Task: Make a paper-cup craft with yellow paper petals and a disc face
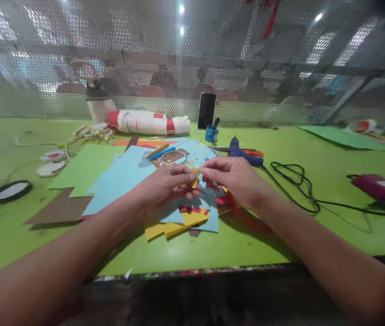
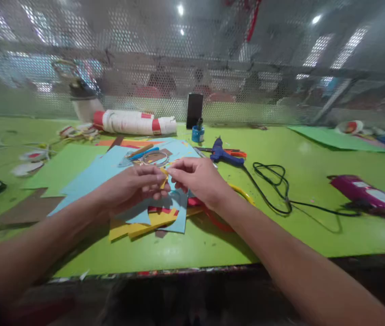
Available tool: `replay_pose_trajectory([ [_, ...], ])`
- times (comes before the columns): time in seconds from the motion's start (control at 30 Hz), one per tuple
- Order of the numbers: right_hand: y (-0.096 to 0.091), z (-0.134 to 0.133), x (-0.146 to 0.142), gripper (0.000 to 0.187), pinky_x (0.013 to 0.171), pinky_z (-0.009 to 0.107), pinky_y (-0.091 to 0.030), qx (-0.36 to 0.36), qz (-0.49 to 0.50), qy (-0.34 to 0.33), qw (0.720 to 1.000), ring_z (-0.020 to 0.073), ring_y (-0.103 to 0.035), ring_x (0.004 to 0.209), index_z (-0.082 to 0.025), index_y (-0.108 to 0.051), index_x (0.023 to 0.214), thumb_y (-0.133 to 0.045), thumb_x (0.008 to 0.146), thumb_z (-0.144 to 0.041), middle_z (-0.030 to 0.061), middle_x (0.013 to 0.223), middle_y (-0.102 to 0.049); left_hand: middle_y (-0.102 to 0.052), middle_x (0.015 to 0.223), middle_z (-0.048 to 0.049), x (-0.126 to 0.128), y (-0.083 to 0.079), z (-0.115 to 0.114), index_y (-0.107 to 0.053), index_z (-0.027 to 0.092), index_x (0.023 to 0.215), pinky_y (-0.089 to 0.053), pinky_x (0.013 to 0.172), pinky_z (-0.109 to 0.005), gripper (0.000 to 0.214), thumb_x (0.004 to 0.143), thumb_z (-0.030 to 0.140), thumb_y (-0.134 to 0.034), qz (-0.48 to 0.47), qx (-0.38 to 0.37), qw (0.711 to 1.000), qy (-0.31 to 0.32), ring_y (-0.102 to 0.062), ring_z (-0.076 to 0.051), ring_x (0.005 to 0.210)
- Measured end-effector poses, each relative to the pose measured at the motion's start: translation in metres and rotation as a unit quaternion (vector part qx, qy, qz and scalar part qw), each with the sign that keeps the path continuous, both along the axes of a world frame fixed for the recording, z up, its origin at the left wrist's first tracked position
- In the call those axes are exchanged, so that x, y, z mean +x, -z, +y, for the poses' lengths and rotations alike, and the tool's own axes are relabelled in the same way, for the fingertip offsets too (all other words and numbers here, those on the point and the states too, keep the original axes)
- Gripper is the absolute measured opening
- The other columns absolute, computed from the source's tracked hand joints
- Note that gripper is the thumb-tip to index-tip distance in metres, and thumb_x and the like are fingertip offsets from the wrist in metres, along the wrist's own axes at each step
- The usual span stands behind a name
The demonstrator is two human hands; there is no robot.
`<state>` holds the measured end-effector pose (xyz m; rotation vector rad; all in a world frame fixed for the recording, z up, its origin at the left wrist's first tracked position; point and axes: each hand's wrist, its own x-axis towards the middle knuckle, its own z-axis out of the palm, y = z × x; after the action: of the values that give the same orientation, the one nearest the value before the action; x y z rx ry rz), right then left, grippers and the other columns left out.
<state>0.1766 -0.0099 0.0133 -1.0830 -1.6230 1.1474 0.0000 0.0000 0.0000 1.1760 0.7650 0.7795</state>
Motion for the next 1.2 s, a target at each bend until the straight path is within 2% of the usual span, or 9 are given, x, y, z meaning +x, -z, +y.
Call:
replay_pose_trajectory([
  [0.13, -0.002, 0.003, 0.004, 0.02, 0.047, 0.021, -0.038, -0.002, -0.028, 0.024, 0.999, 0.0075, -0.048, 0.05, -0.013, -0.066, 0.078, -0.065, 0.075, -0.033, -0.0012, 0.06, -0.058, -0.066, 0.073, -0.0043, 0.0, -0.002, -0.001, -0.058, 0.012, 0.075, -0.046, 0.062, -0.022, 0.012, 0.08, 0.021, -0.064, -0.009, -0.008, 1.0, -0.005, -0.062, -0.011, 0.067],
  [0.27, -0.012, 0.003, 0.014, 0.019, 0.052, 0.024, -0.04, 0.078, -0.167, 0.046, 0.982, 0.0106, -0.051, 0.055, -0.014, -0.067, 0.072, -0.065, 0.075, -0.032, 0.0015, 0.063, -0.062, -0.067, 0.074, -0.0056, -0.002, 0.001, 0.005, -0.057, 0.012, 0.075, -0.048, 0.063, -0.022, 0.009, 0.079, 0.017, -0.063, -0.022, -0.005, 0.999, -0.044, -0.064, -0.012, 0.068],
  [0.37, -0.019, -0.001, 0.018, 0.012, 0.058, 0.025, -0.04, 0.124, -0.314, -0.043, 0.94, 0.0132, -0.055, 0.062, -0.014, -0.069, 0.073, -0.064, 0.076, -0.025, 0.0027, 0.067, -0.065, -0.067, 0.072, -0.0062, -0.004, 0.003, 0.009, -0.058, 0.012, 0.074, -0.049, 0.063, -0.022, 0.007, 0.08, 0.014, -0.062, -0.021, -0.009, 0.996, -0.092, -0.064, -0.012, 0.066],
  [0.47, -0.02, -0.007, 0.016, 0.011, 0.064, 0.026, -0.039, 0.156, -0.428, -0.17, 0.874, 0.0143, -0.056, 0.069, -0.017, -0.071, 0.083, -0.063, 0.077, -0.022, 0.0036, 0.077, -0.066, -0.067, 0.072, -0.007, -0.004, 0.004, 0.011, -0.058, 0.012, 0.074, -0.049, 0.062, -0.022, 0.007, 0.08, 0.014, -0.061, -0.011, -0.013, 0.994, -0.11, -0.064, -0.012, 0.066],
  [0.53, -0.018, -0.01, 0.013, 0.012, 0.066, 0.026, -0.037, 0.177, -0.47, -0.208, 0.839, 0.0146, -0.054, 0.072, -0.019, -0.071, 0.087, -0.062, 0.079, -0.024, 0.0043, 0.083, -0.064, -0.067, 0.073, -0.0071, -0.004, 0.005, 0.012, -0.058, 0.012, 0.074, -0.049, 0.062, -0.022, 0.007, 0.08, 0.015, -0.062, -0.009, -0.012, 0.994, -0.109, -0.064, -0.013, 0.067],
  [0.6, -0.014, -0.012, 0.011, 0.011, 0.065, 0.026, -0.035, 0.181, -0.49, -0.211, 0.826, 0.0146, -0.053, 0.073, -0.02, -0.069, 0.087, -0.061, 0.08, -0.024, 0.0045, 0.087, -0.063, -0.067, 0.073, -0.0074, -0.004, 0.006, 0.012, -0.058, 0.012, 0.074, -0.049, 0.061, -0.022, 0.008, 0.08, 0.016, -0.062, -0.007, -0.007, 0.995, -0.104, -0.064, -0.013, 0.066],
  [0.77, -0.007, -0.009, 0.01, 0.009, 0.062, 0.023, -0.035, 0.142, -0.48, -0.236, 0.833, 0.0133, -0.053, 0.071, -0.018, -0.063, 0.08, -0.055, 0.078, -0.014, 0.0029, 0.084, -0.064, -0.067, 0.074, -0.0084, -0.003, 0.009, 0.013, -0.058, 0.011, 0.076, -0.049, 0.06, -0.021, 0.007, 0.08, 0.015, -0.061, -0.001, -0.008, 0.996, -0.09, -0.064, -0.012, 0.065],
  [1.03, -0.011, -0.002, 0.011, 0.006, 0.06, 0.023, -0.038, 0.099, -0.437, -0.249, 0.859, 0.0128, -0.054, 0.067, -0.015, -0.063, 0.076, -0.057, 0.077, -0.016, 0.0033, 0.078, -0.064, -0.066, 0.071, -0.0069, -0.001, 0.006, 0.009, -0.057, 0.011, 0.074, -0.049, 0.06, -0.021, 0.008, 0.08, 0.014, -0.061, 0.003, -0.023, 0.996, -0.087, -0.063, -0.01, 0.062],
  [1.2, -0.014, -0.001, 0.012, 0.005, 0.055, 0.021, -0.036, 0.077, -0.373, -0.21, 0.9, 0.0103, -0.048, 0.059, -0.015, -0.061, 0.073, -0.057, 0.075, -0.015, -0.0015, 0.064, -0.057, -0.066, 0.07, -0.0076, 0.0, 0.006, 0.007, -0.057, 0.011, 0.071, -0.049, 0.059, -0.021, 0.011, 0.077, 0.015, -0.065, -0.006, -0.022, 0.997, -0.072, -0.062, -0.011, 0.063],
])
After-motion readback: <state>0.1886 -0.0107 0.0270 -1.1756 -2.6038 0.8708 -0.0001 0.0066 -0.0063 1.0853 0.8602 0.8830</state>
